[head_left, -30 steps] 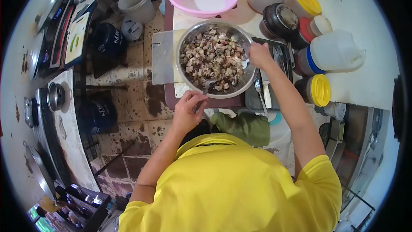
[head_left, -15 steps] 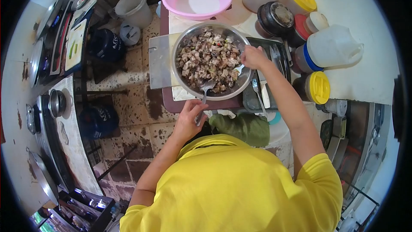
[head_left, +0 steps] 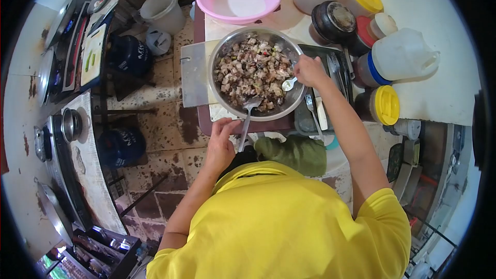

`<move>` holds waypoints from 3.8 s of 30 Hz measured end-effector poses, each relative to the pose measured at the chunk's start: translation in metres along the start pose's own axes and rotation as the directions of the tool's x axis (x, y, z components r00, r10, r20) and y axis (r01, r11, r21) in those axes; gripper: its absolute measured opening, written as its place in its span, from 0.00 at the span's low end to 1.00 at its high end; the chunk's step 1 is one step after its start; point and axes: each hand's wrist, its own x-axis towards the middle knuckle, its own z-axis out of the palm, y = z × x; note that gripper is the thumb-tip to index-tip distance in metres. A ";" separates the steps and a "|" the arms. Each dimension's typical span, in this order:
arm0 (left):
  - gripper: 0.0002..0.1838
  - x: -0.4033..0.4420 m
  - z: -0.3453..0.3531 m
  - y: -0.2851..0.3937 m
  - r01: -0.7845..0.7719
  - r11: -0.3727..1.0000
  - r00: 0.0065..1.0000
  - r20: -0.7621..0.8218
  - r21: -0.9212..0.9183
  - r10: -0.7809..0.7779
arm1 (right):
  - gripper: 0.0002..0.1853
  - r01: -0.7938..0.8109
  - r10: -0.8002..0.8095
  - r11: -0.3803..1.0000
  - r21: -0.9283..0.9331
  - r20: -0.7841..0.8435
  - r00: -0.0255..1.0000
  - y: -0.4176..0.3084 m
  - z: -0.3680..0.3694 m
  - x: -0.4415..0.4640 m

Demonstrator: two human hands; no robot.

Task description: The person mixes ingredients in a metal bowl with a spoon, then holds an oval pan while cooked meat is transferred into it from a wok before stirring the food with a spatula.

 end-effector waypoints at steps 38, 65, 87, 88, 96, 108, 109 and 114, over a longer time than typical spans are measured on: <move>0.20 0.029 -0.033 0.018 0.002 0.992 0.886 -0.461 0.125 0.056 | 0.10 0.084 -0.204 0.794 0.603 0.134 0.970 -0.019 -0.084 -0.005; 0.06 0.037 -0.004 0.148 -0.414 0.899 0.603 -0.783 -0.145 0.151 | 0.11 0.523 -0.477 0.771 0.364 -0.215 0.852 -0.058 -0.375 -0.328; 0.12 -0.142 0.086 0.220 -0.272 0.960 0.335 -0.942 -0.067 0.030 | 0.11 0.395 -0.351 0.671 0.627 -0.201 0.915 0.098 -0.312 -0.368; 0.12 -0.150 0.082 0.220 -0.258 0.965 0.325 -0.945 -0.048 0.039 | 0.12 0.273 -0.217 0.655 0.705 -0.170 0.961 0.106 -0.296 -0.367; 0.14 -0.209 0.062 0.220 -0.181 0.982 0.303 -0.953 -0.060 -0.002 | 0.10 -0.110 0.259 0.462 0.880 -0.015 0.966 0.154 -0.149 -0.343; 0.13 -0.264 0.095 0.223 0.287 0.957 0.829 -0.511 0.044 -0.225 | 0.06 -0.046 0.178 0.859 0.511 -0.213 0.961 0.130 -0.052 -0.259; 0.14 -0.269 0.100 0.224 0.327 0.940 0.861 -0.442 0.097 -0.254 | 0.06 -0.021 0.158 0.884 0.467 -0.256 0.954 0.129 -0.061 -0.254; 0.14 -0.268 0.141 0.221 0.462 0.884 0.739 -0.581 0.068 -0.341 | 0.07 -0.025 0.203 0.770 0.638 -0.207 0.957 0.195 -0.097 -0.217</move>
